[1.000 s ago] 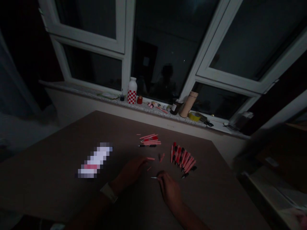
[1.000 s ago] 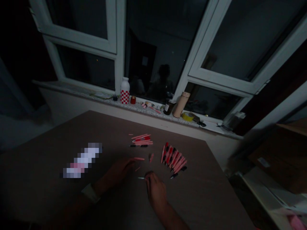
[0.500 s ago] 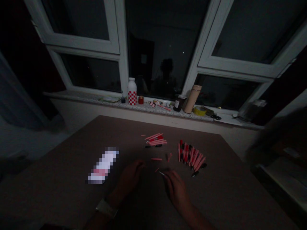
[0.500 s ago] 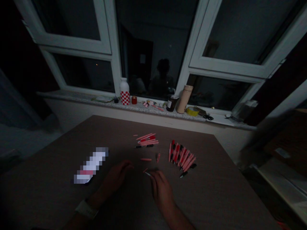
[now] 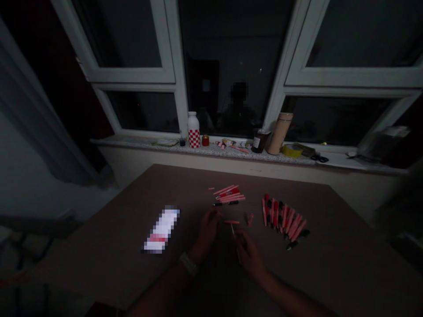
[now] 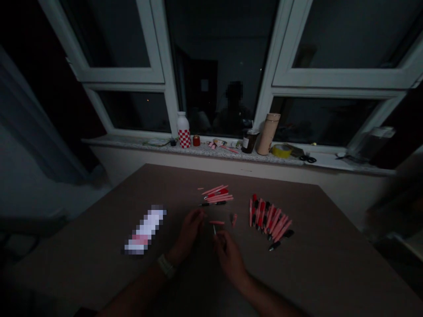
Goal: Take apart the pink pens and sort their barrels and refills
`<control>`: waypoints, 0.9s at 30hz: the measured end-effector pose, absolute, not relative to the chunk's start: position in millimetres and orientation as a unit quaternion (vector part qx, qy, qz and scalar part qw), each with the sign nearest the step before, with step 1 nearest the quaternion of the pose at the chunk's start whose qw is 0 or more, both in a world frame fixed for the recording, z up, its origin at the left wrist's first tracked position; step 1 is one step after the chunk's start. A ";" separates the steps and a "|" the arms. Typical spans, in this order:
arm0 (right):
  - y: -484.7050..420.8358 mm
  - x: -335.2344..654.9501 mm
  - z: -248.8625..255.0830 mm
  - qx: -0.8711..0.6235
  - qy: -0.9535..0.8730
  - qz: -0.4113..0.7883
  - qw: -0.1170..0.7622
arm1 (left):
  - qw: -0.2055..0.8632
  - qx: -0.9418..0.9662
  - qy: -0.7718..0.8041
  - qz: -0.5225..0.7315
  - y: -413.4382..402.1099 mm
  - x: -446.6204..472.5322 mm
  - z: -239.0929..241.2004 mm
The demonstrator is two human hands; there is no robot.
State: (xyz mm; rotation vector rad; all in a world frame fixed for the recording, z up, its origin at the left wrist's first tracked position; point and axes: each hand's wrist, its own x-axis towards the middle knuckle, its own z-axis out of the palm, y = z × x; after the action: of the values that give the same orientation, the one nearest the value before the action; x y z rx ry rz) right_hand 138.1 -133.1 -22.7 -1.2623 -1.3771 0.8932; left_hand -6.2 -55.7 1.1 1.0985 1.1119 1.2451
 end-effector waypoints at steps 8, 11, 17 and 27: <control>-132.1 134.3 -23.4 -0.514 -0.559 0.409 0.506 | 0.580 0.364 0.471 0.556 -65.7 9.1 -0.3; -131.9 138.8 -22.0 -0.508 -0.561 0.411 0.508 | 0.580 0.351 0.469 0.566 -64.0 21.2 -0.1; -135.1 146.3 -13.6 -0.504 -0.506 0.488 0.501 | 0.592 0.379 0.463 0.540 -66.2 32.7 -3.2; -138.5 154.2 -6.4 -0.500 -0.461 0.585 0.442 | 0.642 0.397 0.415 0.508 -74.7 27.0 -4.0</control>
State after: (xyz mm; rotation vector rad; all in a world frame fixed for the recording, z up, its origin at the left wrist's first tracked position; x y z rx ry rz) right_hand 154.2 -138.5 -6.4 -1.2404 -1.1442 1.4528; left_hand 27.0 -74.7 -4.0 0.9038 0.9464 1.1590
